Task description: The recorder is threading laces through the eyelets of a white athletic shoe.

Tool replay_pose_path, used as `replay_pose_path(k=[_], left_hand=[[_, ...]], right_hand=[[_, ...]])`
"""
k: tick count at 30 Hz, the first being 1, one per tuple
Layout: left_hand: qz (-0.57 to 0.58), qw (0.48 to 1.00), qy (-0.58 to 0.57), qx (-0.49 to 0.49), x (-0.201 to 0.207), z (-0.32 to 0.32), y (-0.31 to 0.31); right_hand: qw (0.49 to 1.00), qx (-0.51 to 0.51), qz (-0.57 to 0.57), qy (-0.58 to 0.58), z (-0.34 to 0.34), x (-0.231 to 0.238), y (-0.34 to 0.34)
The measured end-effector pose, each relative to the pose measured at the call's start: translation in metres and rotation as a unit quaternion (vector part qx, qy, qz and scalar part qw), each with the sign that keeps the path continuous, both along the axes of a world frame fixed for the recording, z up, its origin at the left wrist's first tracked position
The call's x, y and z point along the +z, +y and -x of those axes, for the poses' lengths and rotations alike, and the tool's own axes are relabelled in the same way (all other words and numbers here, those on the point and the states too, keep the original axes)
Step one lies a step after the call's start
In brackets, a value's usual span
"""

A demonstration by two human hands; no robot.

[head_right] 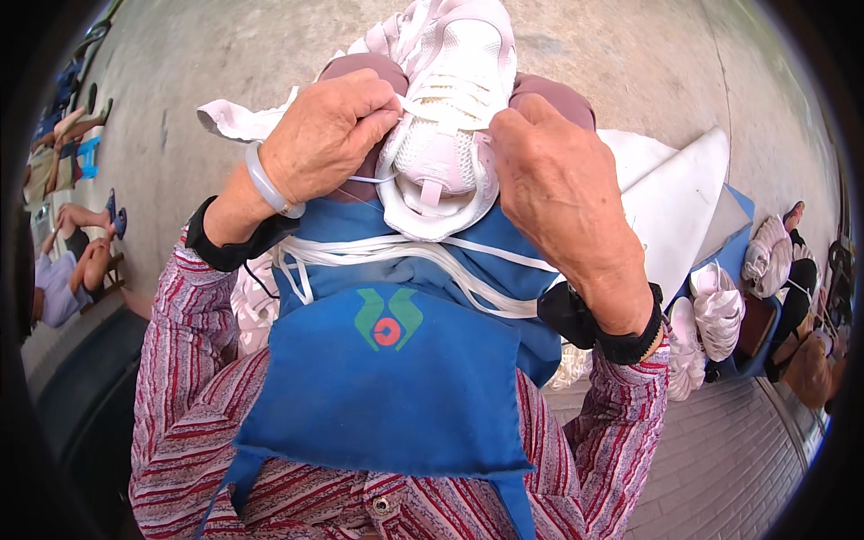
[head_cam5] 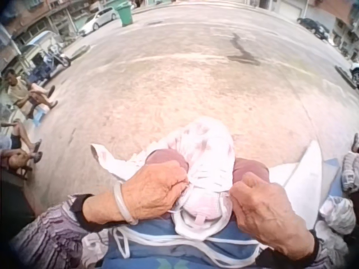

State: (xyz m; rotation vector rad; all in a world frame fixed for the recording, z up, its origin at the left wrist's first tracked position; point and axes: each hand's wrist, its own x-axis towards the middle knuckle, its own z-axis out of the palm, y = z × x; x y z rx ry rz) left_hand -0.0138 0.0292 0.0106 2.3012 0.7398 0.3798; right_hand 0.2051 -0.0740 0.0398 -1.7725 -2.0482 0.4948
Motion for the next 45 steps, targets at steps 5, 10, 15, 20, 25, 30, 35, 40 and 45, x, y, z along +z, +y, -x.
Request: replay_pose_path(k=[5, 10, 15, 20, 25, 30, 35, 40, 45], left_hand=[[-0.067, 0.994, -0.031, 0.076, 0.002, 0.003, -0.014], [-0.133, 0.984, 0.083, 0.08, 0.011, 0.003, -0.036], [-0.147, 0.974, 0.141, 0.096, 0.006, -0.004, -0.045], [-0.131, 0.987, 0.072, 0.058, -0.005, 0.003, -0.031], [-0.122, 0.99, 0.032, 0.066, -0.01, -0.001, -0.031], [-0.041, 0.991, 0.004, 0.13, -0.005, -0.003, -0.037], [-0.054, 0.991, -0.016, 0.122, -0.012, -0.002, -0.034], [-0.046, 0.991, -0.021, 0.124, -0.012, -0.003, -0.037], [-0.022, 0.991, -0.029, 0.131, -0.005, -0.008, -0.044]], right_hand=[[0.999, -0.007, 0.011, 0.041, -0.002, -0.008, 0.003], [0.993, -0.08, -0.039, -0.074, 0.017, -0.007, -0.022], [0.98, -0.075, -0.068, -0.172, 0.028, -0.013, -0.026], [0.993, -0.104, -0.043, 0.017, 0.017, -0.024, -0.026], [0.987, -0.125, -0.061, 0.08, 0.018, -0.029, -0.027], [0.982, -0.105, -0.147, 0.063, 0.015, -0.042, -0.029], [0.991, -0.045, -0.126, -0.023, 0.018, -0.035, -0.026], [0.986, -0.04, -0.13, -0.092, 0.028, -0.028, -0.024], [0.96, -0.022, -0.182, -0.212, 0.026, -0.01, -0.011]])
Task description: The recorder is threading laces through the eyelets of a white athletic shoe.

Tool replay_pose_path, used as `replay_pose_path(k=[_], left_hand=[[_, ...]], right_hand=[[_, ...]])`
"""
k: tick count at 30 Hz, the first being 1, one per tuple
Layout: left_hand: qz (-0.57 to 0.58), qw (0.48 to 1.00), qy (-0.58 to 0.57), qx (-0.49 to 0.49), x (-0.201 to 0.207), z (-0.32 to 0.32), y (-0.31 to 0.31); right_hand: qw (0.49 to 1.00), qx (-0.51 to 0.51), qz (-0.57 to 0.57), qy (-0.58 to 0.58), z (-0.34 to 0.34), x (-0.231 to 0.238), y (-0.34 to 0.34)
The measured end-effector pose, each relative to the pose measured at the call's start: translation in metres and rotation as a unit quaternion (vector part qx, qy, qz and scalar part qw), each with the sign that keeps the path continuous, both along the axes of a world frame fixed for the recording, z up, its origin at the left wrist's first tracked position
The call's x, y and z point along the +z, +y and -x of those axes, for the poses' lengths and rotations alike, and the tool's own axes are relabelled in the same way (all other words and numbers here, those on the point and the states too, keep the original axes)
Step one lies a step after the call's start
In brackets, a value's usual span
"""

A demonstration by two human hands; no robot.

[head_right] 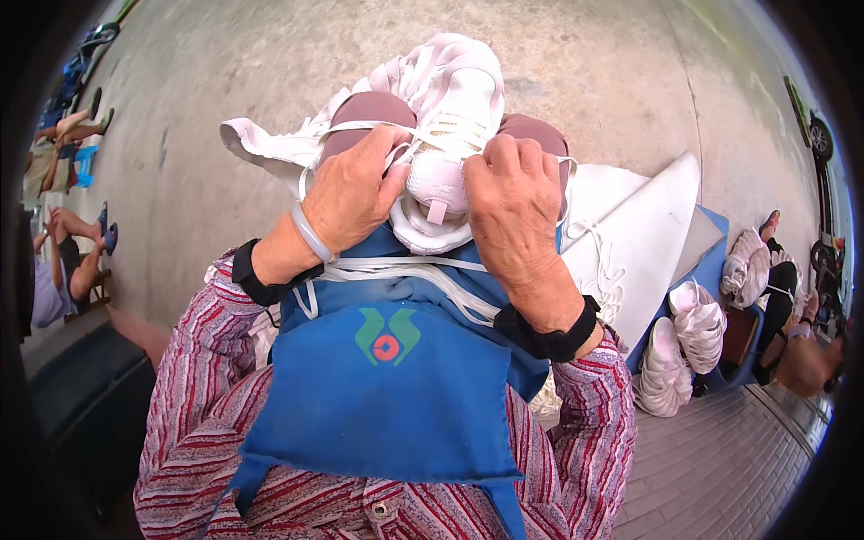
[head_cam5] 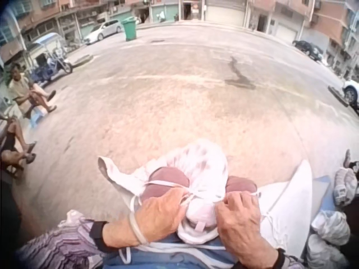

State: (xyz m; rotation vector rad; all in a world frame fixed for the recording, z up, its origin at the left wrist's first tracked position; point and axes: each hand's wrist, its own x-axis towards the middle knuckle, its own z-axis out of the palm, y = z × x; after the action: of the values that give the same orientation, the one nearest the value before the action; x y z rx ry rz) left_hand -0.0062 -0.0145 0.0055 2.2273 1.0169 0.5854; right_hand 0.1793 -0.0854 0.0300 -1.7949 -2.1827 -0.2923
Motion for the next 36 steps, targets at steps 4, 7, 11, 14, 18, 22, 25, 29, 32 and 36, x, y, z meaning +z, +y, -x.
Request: replay_pose_path(k=[4, 7, 11, 14, 18, 22, 25, 29, 32, 36], left_hand=[[0.008, 1.0, -0.025, 0.013, -0.003, 0.002, 0.001], [0.029, 0.999, -0.034, 0.003, -0.004, 0.008, 0.003], [0.007, 0.999, -0.045, 0.005, -0.009, 0.006, 0.003], [-0.021, 0.998, -0.055, 0.006, -0.013, 0.005, 0.001], [-0.014, 0.999, -0.037, 0.018, -0.012, 0.004, 0.002], [-0.003, 0.999, -0.034, 0.013, -0.013, 0.004, 0.005], [0.001, 0.999, -0.045, 0.012, -0.013, 0.005, 0.005], [-0.003, 0.998, -0.058, 0.015, -0.014, 0.004, 0.002], [0.017, 0.997, -0.068, 0.028, -0.007, 0.006, -0.002], [-0.016, 0.997, -0.074, 0.021, -0.001, 0.009, -0.006]], right_hand=[[0.978, 0.092, 0.014, 0.189, 0.017, 0.017, 0.001], [0.909, 0.15, 0.092, 0.378, 0.044, 0.03, 0.003], [0.927, 0.072, 0.12, 0.349, 0.033, 0.0, 0.009], [0.967, 0.011, 0.058, 0.249, 0.034, -0.008, 0.014], [0.982, -0.024, 0.067, 0.172, 0.04, -0.011, 0.02], [0.987, -0.047, 0.063, 0.144, 0.046, -0.016, 0.023], [0.986, -0.045, 0.053, 0.152, 0.048, -0.018, 0.027], [0.986, -0.03, 0.046, 0.161, 0.047, -0.025, 0.028], [0.986, 0.005, 0.043, 0.162, 0.045, -0.024, 0.025], [0.976, 0.038, 0.019, 0.214, 0.036, -0.012, 0.015]])
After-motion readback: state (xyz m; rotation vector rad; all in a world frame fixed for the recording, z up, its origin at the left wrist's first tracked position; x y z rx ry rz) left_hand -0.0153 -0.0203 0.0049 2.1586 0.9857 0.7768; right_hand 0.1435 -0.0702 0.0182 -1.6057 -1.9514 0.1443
